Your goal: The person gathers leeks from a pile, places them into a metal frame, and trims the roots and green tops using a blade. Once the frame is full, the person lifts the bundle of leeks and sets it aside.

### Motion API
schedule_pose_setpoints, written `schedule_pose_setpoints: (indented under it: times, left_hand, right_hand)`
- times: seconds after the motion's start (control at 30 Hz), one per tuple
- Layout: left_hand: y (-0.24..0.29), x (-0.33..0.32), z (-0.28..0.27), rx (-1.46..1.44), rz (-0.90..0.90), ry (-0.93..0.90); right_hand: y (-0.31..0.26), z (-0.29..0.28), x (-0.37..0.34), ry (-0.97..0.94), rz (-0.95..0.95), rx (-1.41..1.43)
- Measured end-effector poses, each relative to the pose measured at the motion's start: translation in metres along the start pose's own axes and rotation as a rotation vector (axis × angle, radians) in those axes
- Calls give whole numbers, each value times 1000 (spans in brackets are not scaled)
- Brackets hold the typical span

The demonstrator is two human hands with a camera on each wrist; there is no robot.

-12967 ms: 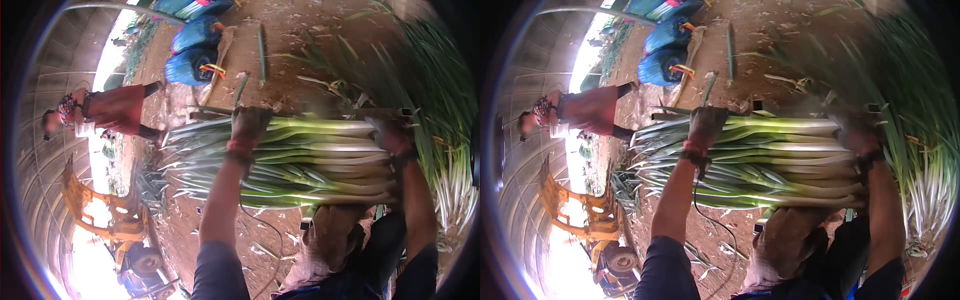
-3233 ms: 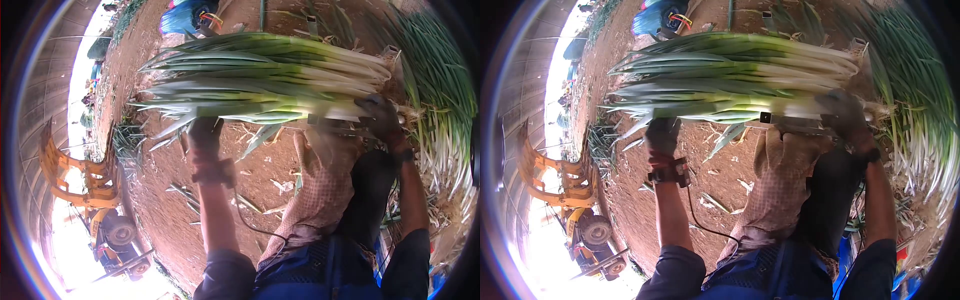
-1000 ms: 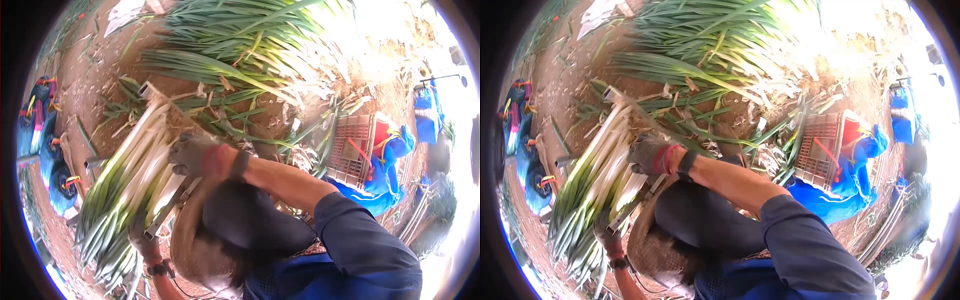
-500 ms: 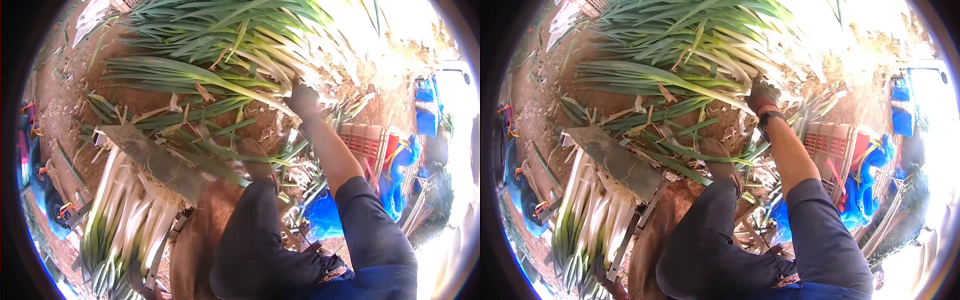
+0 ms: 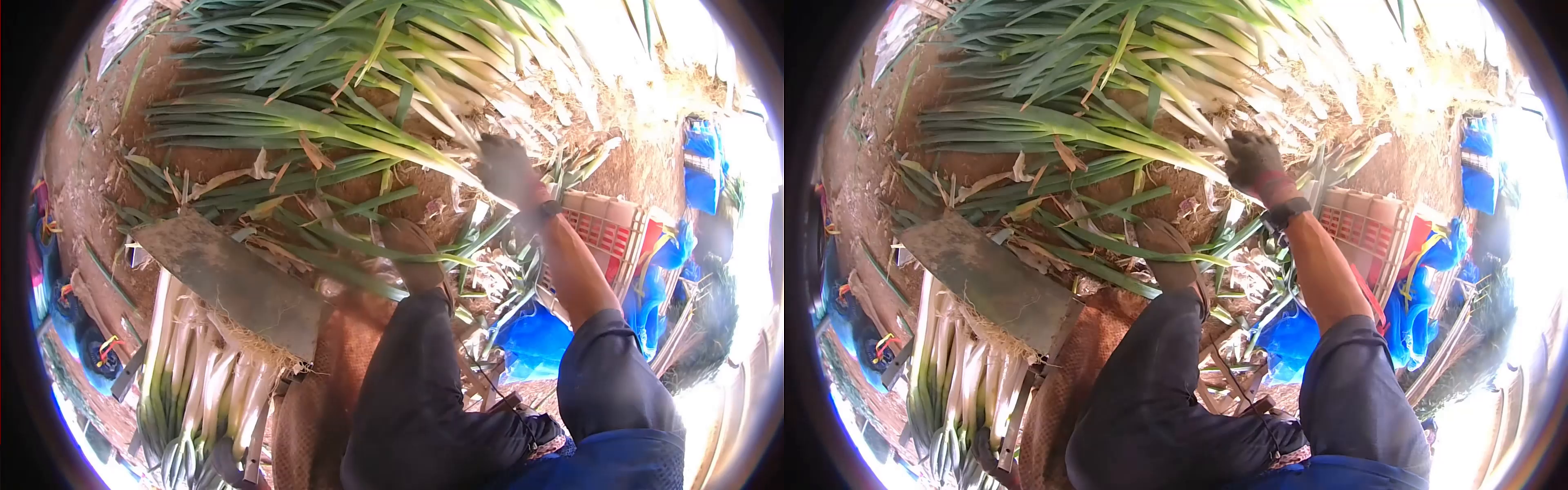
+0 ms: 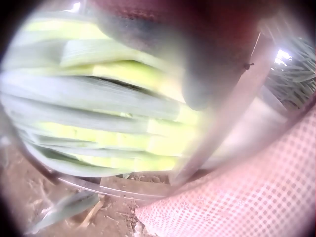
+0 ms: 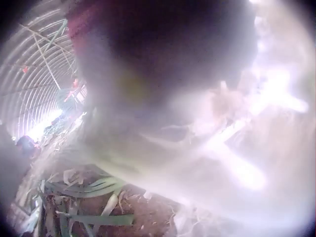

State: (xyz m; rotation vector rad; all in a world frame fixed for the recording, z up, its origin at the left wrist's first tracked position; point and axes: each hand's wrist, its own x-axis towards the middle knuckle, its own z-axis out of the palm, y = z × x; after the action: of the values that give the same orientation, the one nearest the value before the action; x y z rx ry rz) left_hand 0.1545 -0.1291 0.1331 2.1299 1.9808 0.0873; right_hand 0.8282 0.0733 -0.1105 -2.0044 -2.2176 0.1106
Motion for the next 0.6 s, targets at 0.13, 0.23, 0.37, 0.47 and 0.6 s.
schedule_pose_setpoints:
  times: [0.13,0.23,0.37,0.47,0.6]
  left_hand:
    - [2,-6,0,-22,-200,-36]
    - [-29,-28,11,28,-74,2]
    - [-12,-14,2,169,32,-55]
    - [-3,-8,-22,-118,-265,-201]
    - [-55,-31,-77,-243,-493,-219]
  right_hand:
    - [-62,4,7,-391,229,-166]
    - [-72,55,4,-125,315,-329]
    - [-62,47,28,-369,442,-212]
    - [-68,-5,38,-571,364,-105]
    - [-75,-63,18,-870,291,572]
